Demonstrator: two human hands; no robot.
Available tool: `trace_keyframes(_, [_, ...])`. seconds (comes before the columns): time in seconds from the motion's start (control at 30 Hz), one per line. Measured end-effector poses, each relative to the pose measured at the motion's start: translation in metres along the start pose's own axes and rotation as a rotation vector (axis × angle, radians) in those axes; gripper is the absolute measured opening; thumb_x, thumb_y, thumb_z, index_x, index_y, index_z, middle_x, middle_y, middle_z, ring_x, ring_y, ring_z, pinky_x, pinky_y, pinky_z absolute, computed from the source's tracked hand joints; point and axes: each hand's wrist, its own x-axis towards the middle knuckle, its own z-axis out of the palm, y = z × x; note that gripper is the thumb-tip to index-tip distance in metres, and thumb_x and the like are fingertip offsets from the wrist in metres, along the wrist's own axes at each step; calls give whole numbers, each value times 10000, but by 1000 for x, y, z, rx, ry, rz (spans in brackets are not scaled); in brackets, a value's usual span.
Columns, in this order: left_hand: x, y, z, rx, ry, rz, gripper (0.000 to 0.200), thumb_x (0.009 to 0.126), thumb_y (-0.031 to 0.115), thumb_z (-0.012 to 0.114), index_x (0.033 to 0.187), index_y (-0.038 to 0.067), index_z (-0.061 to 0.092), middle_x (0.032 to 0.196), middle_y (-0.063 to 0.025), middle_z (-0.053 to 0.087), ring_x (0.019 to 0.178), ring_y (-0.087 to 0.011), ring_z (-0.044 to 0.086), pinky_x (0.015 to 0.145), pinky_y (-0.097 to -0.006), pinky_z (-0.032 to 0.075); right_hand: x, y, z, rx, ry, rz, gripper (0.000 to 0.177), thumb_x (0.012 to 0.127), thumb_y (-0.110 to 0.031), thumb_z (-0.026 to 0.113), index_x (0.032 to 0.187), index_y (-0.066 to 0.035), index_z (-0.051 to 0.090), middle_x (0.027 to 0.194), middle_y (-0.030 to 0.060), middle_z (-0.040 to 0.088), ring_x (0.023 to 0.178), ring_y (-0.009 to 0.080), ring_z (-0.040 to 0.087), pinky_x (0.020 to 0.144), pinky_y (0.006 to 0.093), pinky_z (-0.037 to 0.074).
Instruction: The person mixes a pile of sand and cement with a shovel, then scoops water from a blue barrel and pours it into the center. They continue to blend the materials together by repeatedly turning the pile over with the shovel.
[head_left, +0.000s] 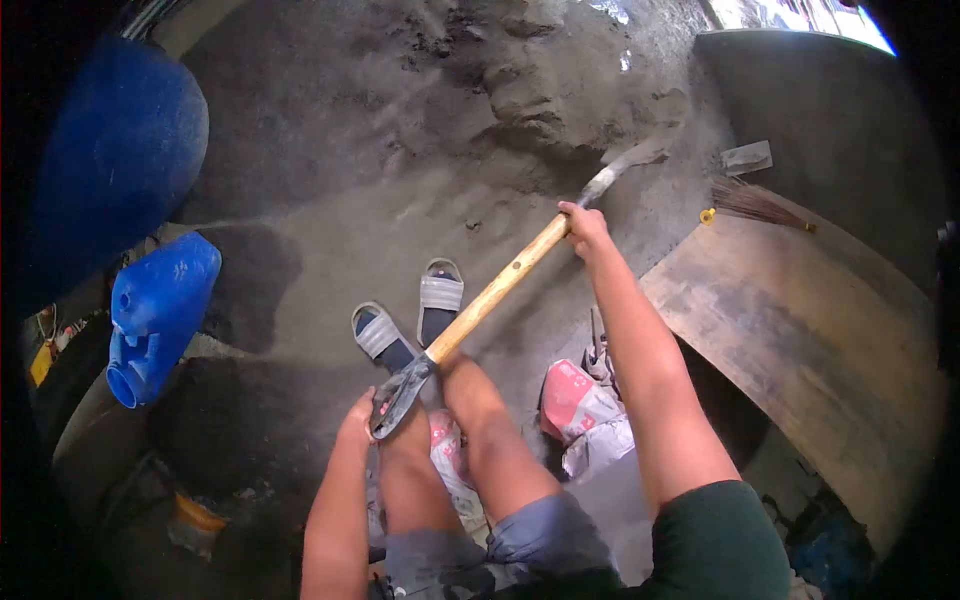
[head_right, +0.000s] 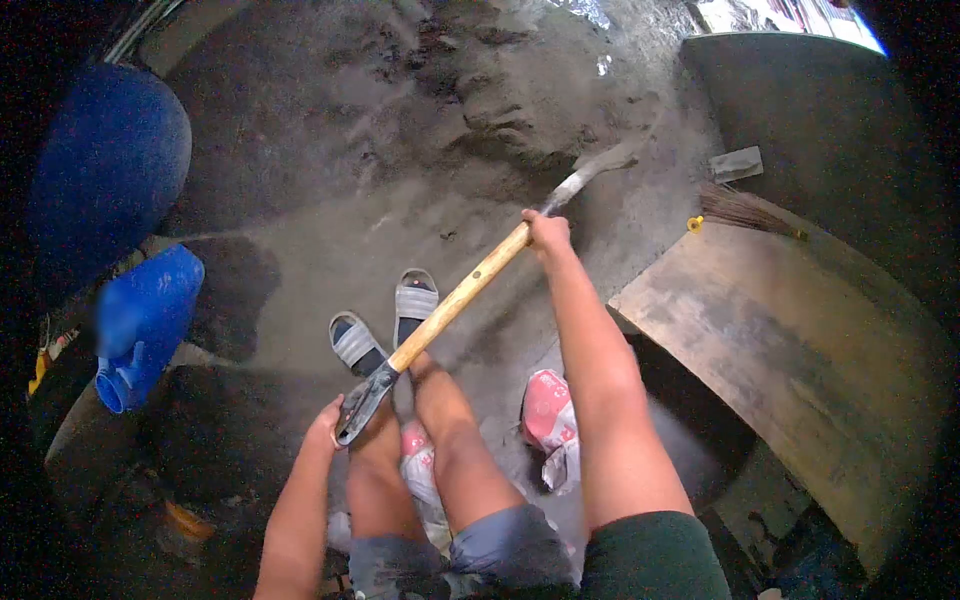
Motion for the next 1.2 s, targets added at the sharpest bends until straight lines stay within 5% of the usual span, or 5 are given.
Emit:
trace_keyframes(0.3, [-87, 4, -60, 121, 268, 510, 504, 864, 604, 496, 818, 104, 542, 576, 3, 447, 474, -132, 428, 465, -292, 378, -64, 109, -2, 590, -328, 260, 124, 814, -129, 608, 869, -26, 567, 830, 98, 608, 806, 219, 590, 730, 353, 505])
trace_keyframes(0.7, [-188, 138, -299, 325, 802, 937, 514, 851, 573, 511, 759, 74, 594, 503, 1, 436, 380, -131, 413, 381, -267, 342, -141, 355, 280, 791, -676, 571, 93, 800, -98, 607, 863, -42, 569, 802, 85, 565, 770, 222, 583, 732, 366, 516])
trace_keyframes(0.8, [-211, 189, -304, 417, 671, 1036, 453, 908, 508, 471, 799, 83, 583, 497, 15, 401, 384, -94, 391, 375, -252, 318, -159, 250, 299, 1023, -574, 725, 80, 826, -63, 576, 877, -19, 532, 790, 98, 554, 733, 235, 565, 716, 360, 512])
trace_keyframes(1.0, [-174, 118, -102, -67, 566, 976, 378, 915, 475, 467, 732, 144, 485, 539, 29, 383, 458, -102, 398, 432, -240, 325, -12, 146, 269, 718, -607, 483, 154, 788, -87, 599, 866, 30, 537, 800, 139, 568, 735, 271, 593, 715, 410, 528])
trace_keyframes(1.2, [-138, 12, -166, -110, 530, 799, 438, 864, 548, 492, 697, 146, 446, 539, 23, 378, 444, -112, 377, 413, -270, 321, -75, 184, 197, 733, -515, 351, 143, 794, -60, 595, 877, 17, 509, 794, 113, 568, 698, 232, 610, 629, 325, 540])
